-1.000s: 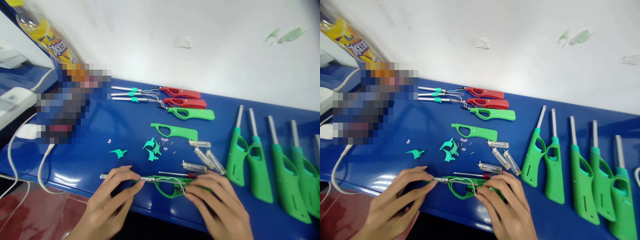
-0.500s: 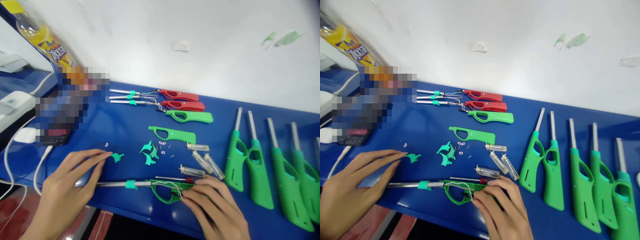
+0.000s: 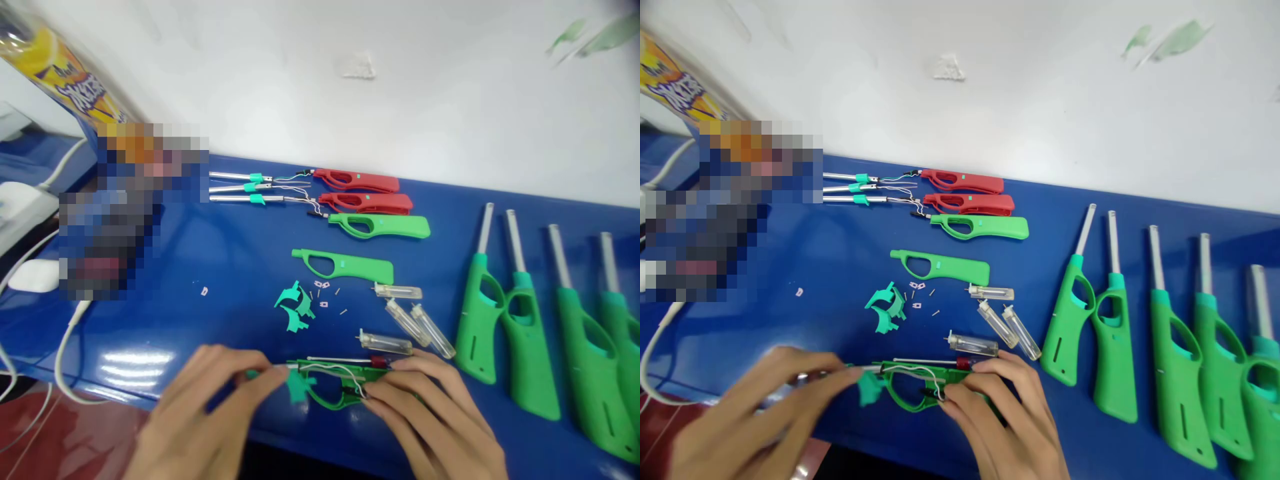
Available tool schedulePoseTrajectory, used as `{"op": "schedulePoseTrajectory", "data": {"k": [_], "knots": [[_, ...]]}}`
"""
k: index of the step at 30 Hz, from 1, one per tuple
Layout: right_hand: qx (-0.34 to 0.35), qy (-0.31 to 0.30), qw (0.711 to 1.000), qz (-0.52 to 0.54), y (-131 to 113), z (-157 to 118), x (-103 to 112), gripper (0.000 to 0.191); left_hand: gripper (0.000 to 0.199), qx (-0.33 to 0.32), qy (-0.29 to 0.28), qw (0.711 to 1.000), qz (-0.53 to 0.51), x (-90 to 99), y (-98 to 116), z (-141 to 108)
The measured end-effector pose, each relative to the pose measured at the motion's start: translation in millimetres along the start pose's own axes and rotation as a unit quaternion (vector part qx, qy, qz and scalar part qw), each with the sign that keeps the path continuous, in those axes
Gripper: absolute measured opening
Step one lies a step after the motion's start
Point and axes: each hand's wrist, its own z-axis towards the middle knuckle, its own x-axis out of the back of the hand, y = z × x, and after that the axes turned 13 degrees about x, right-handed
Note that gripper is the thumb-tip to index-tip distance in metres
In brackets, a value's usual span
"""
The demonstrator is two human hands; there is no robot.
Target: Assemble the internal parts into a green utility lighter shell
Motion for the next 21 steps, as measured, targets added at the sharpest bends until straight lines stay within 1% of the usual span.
{"op": "schedulePoseTrajectory", "data": {"k": [1,4,8,15,21], "knots": [[0.001,-0.001,1.0,0.001,0,0,0,0.013,0.052,-0.014,-0.031,0.999,0.007,-5.5,6,-1],[-0.003,-0.001,1.0,0.007,-1,0,0,0.015,0.062,-0.044,-0.056,0.996,0.045,-17.8,17,-1],[-0.014,0.0,1.0,0.014,-3,-1,2,0.016,0.058,-0.056,-0.069,0.995,0.052,-24.8,19,4],[-0.03,0.014,0.999,0.027,-4,-2,1,0.016,0.054,-0.061,-0.071,0.996,0.013,-31.3,24,12],[-0.044,0.03,0.997,0.05,-9,0,1,0.018,0.056,-0.067,-0.061,0.996,0.004,-40.6,20,9]]}}
